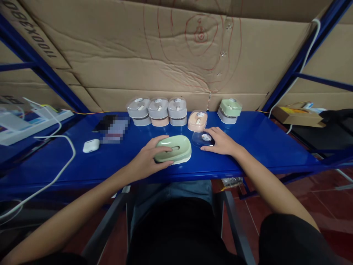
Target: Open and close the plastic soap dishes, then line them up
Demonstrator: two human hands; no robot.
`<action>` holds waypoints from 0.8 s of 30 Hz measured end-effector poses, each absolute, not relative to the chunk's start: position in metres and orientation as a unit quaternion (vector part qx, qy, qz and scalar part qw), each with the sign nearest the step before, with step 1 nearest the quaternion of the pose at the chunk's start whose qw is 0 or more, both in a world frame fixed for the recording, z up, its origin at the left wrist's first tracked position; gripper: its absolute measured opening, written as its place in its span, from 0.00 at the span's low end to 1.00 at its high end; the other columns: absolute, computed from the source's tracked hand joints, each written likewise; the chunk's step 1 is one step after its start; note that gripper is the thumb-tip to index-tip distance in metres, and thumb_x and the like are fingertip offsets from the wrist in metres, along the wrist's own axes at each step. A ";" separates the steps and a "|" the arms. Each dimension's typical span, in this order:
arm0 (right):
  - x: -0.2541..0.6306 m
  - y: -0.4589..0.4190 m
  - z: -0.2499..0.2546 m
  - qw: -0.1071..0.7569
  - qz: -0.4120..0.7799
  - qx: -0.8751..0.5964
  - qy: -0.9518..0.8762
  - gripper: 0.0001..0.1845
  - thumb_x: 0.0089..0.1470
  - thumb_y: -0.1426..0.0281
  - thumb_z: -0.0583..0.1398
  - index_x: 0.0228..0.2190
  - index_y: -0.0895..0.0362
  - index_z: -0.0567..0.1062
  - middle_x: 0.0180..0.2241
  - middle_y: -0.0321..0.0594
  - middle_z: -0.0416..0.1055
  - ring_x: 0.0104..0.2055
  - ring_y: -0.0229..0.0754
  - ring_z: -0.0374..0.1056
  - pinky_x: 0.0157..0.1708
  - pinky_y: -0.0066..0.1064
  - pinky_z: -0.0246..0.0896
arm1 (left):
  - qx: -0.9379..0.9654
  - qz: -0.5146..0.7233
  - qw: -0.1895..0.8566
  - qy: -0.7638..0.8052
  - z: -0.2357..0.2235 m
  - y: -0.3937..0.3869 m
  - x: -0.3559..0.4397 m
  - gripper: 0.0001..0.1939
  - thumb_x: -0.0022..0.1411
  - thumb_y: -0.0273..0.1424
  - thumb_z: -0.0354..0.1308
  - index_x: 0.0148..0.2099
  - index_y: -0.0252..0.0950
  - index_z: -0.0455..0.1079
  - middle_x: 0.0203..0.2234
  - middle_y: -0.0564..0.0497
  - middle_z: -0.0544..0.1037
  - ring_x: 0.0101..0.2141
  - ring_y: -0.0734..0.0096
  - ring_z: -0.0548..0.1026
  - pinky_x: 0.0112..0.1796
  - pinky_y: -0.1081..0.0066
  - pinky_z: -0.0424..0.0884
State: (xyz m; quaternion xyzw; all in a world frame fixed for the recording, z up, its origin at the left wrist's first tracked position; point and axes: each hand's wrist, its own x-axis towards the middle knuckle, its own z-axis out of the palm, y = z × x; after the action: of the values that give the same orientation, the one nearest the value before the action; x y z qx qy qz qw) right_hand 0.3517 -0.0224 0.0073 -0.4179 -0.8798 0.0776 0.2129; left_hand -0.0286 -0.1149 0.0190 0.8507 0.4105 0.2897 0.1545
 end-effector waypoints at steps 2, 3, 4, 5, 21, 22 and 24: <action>0.352 -0.022 0.007 0.214 0.076 -0.416 -0.881 0.53 0.57 0.30 0.68 0.67 0.54 0.77 0.61 0.58 0.79 0.62 0.71 0.74 0.63 0.70 0.72 | 0.851 0.285 0.157 0.413 0.015 -0.110 -0.023 0.21 0.68 0.45 0.74 0.57 0.41 0.85 0.75 0.37 0.70 0.74 0.34 0.69 0.74 0.35 0.66; 0.352 -0.022 0.006 0.216 0.075 -0.415 -0.881 0.53 0.57 0.30 0.69 0.67 0.54 0.77 0.60 0.57 0.79 0.62 0.70 0.75 0.63 0.70 0.72 | 0.851 0.285 0.158 0.412 0.014 -0.108 -0.022 0.20 0.68 0.45 0.75 0.57 0.41 0.85 0.75 0.38 0.70 0.74 0.34 0.68 0.74 0.35 0.66; 0.352 -0.022 0.006 0.218 0.074 -0.414 -0.881 0.53 0.56 0.30 0.69 0.67 0.54 0.77 0.60 0.57 0.79 0.62 0.70 0.75 0.63 0.70 0.73 | 0.852 0.285 0.159 0.410 0.013 -0.106 -0.022 0.20 0.68 0.45 0.75 0.56 0.41 0.85 0.75 0.38 0.70 0.75 0.35 0.68 0.74 0.35 0.66; 0.351 -0.022 0.005 0.220 0.074 -0.414 -0.880 0.53 0.56 0.30 0.69 0.67 0.53 0.78 0.60 0.56 0.79 0.62 0.70 0.75 0.63 0.70 0.73 | 0.852 0.286 0.161 0.407 0.013 -0.104 -0.022 0.19 0.68 0.45 0.75 0.56 0.42 0.85 0.75 0.38 0.70 0.75 0.35 0.68 0.74 0.35 0.66; 0.282 -0.055 0.040 0.307 0.076 -0.301 -0.900 0.48 0.60 0.35 0.71 0.68 0.52 0.75 0.65 0.56 0.77 0.68 0.67 0.74 0.68 0.65 0.71 | 0.786 0.306 0.322 0.431 0.002 -0.090 -0.024 0.70 0.47 0.49 0.85 0.82 0.41 0.51 0.72 0.32 0.74 0.69 0.33 0.77 0.68 0.38 0.73; 0.272 -0.058 0.039 0.294 0.085 -0.293 -0.906 0.49 0.59 0.35 0.70 0.68 0.52 0.75 0.64 0.56 0.77 0.67 0.68 0.74 0.68 0.65 0.72 | 0.783 0.307 0.327 0.432 0.001 -0.090 -0.023 0.72 0.47 0.49 0.85 0.83 0.40 0.48 0.73 0.31 0.73 0.70 0.32 0.76 0.68 0.38 0.73; 0.253 -0.061 0.034 0.274 0.098 -0.287 -0.913 0.50 0.58 0.34 0.71 0.68 0.53 0.75 0.63 0.57 0.77 0.65 0.68 0.75 0.65 0.65 0.74 | 0.779 0.313 0.322 0.438 -0.002 -0.089 -0.023 0.75 0.47 0.49 0.86 0.84 0.40 0.45 0.73 0.30 0.73 0.71 0.31 0.74 0.69 0.36 0.72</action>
State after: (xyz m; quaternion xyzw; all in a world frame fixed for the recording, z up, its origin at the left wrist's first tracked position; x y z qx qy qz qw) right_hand 0.2535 -0.0615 0.0341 -0.2870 -0.9126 0.0980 0.2741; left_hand -0.0231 -0.0893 -0.0020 0.7792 0.4375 0.3130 0.3216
